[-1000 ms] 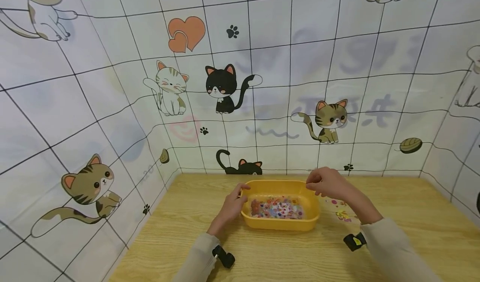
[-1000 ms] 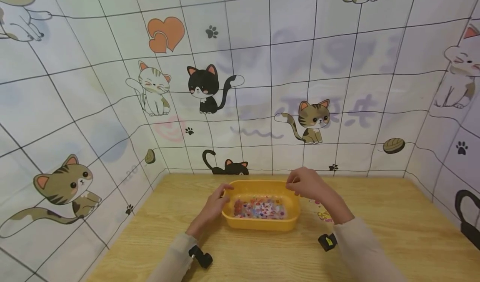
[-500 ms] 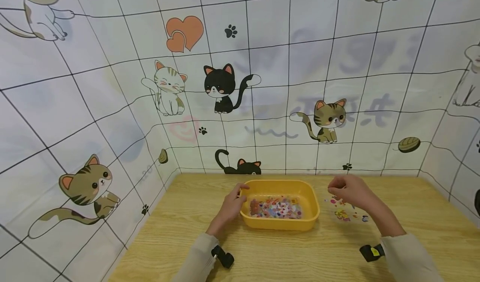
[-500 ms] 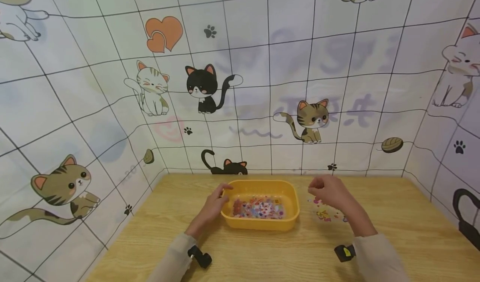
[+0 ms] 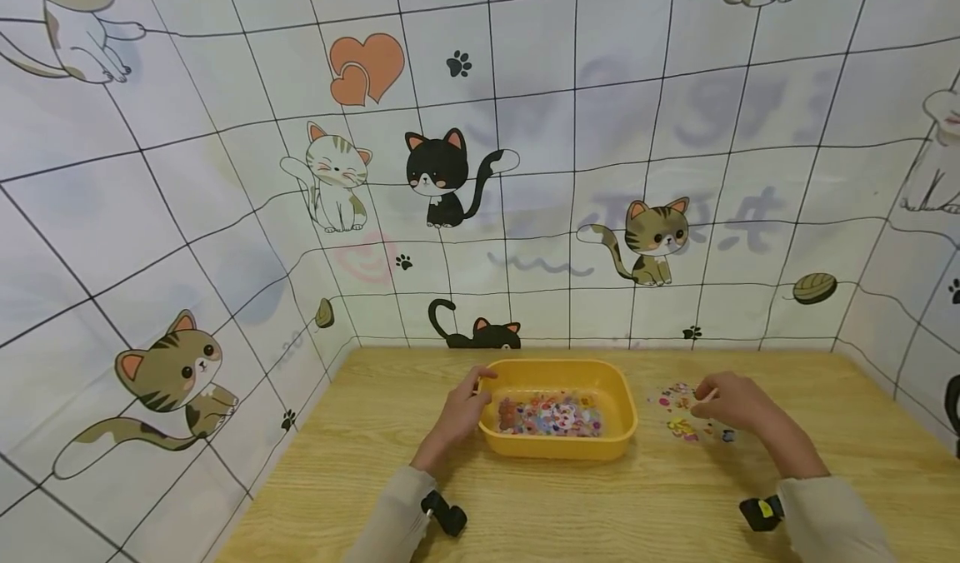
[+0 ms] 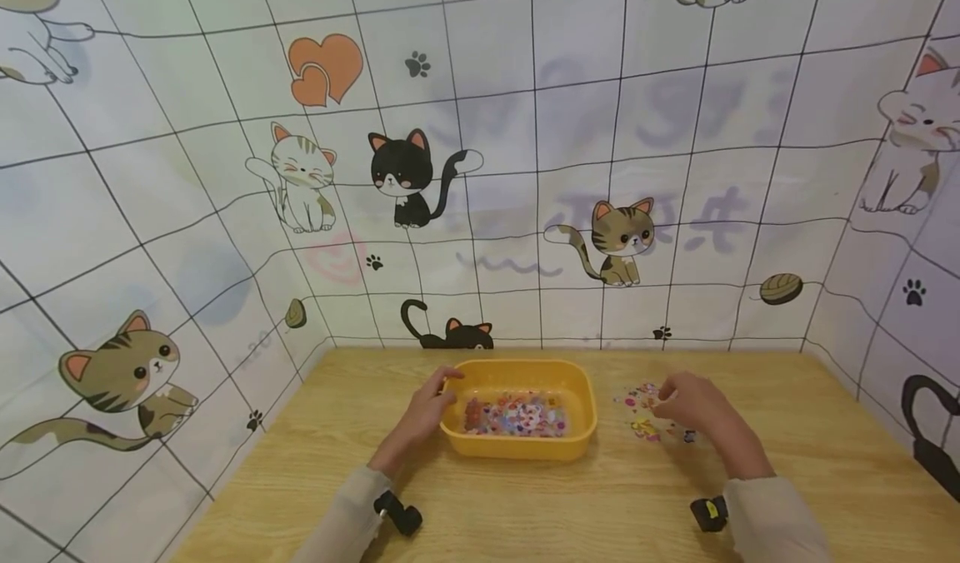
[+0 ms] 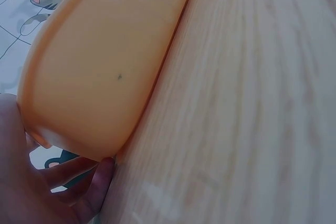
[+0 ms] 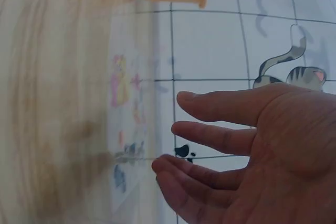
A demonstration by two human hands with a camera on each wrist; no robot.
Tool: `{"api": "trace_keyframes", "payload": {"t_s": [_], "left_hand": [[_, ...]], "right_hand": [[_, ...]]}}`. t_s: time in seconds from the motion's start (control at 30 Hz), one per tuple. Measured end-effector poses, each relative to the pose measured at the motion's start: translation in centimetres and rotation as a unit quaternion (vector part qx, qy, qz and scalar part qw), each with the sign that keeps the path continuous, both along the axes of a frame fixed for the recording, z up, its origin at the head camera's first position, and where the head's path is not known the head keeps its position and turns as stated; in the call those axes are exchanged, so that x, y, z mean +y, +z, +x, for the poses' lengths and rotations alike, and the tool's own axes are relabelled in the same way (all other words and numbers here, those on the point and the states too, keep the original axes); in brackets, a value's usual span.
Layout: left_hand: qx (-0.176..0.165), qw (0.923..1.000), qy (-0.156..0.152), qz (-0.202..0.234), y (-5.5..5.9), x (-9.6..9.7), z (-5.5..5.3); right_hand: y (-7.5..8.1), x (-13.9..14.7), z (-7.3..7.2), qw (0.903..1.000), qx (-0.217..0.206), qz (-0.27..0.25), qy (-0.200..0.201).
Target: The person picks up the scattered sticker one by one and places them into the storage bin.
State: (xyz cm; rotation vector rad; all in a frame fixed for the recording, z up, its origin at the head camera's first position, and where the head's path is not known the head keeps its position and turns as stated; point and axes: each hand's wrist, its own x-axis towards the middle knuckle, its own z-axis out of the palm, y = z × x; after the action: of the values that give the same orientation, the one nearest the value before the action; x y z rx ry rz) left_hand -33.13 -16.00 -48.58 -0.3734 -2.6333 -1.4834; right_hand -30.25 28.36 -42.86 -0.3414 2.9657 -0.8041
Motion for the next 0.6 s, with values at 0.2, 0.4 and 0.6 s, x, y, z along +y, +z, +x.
{"api": "trace_keyframes", "payload": {"t_s": [0.2, 0.4, 0.6], "left_hand": [[-0.001, 1.0000, -0.002, 0.000, -0.2, -0.1, -0.1], [0.000, 1.0000, -0.001, -0.001, -0.2, -0.2, -0.3], [-0.005, 1.0000, -0.005, 0.001, -0.1, -0.2, -0.2]], "right_hand": [[-1.3, 0.9, -0.2, 0.9997, -0.017, 0.015, -0.005], [-1.5, 0.9, -0.3, 0.9994, -0.011, 0.033, -0.005], [-1.6, 1.1, -0.3, 0.9986, -0.009, 0.051, -0.003]]}}
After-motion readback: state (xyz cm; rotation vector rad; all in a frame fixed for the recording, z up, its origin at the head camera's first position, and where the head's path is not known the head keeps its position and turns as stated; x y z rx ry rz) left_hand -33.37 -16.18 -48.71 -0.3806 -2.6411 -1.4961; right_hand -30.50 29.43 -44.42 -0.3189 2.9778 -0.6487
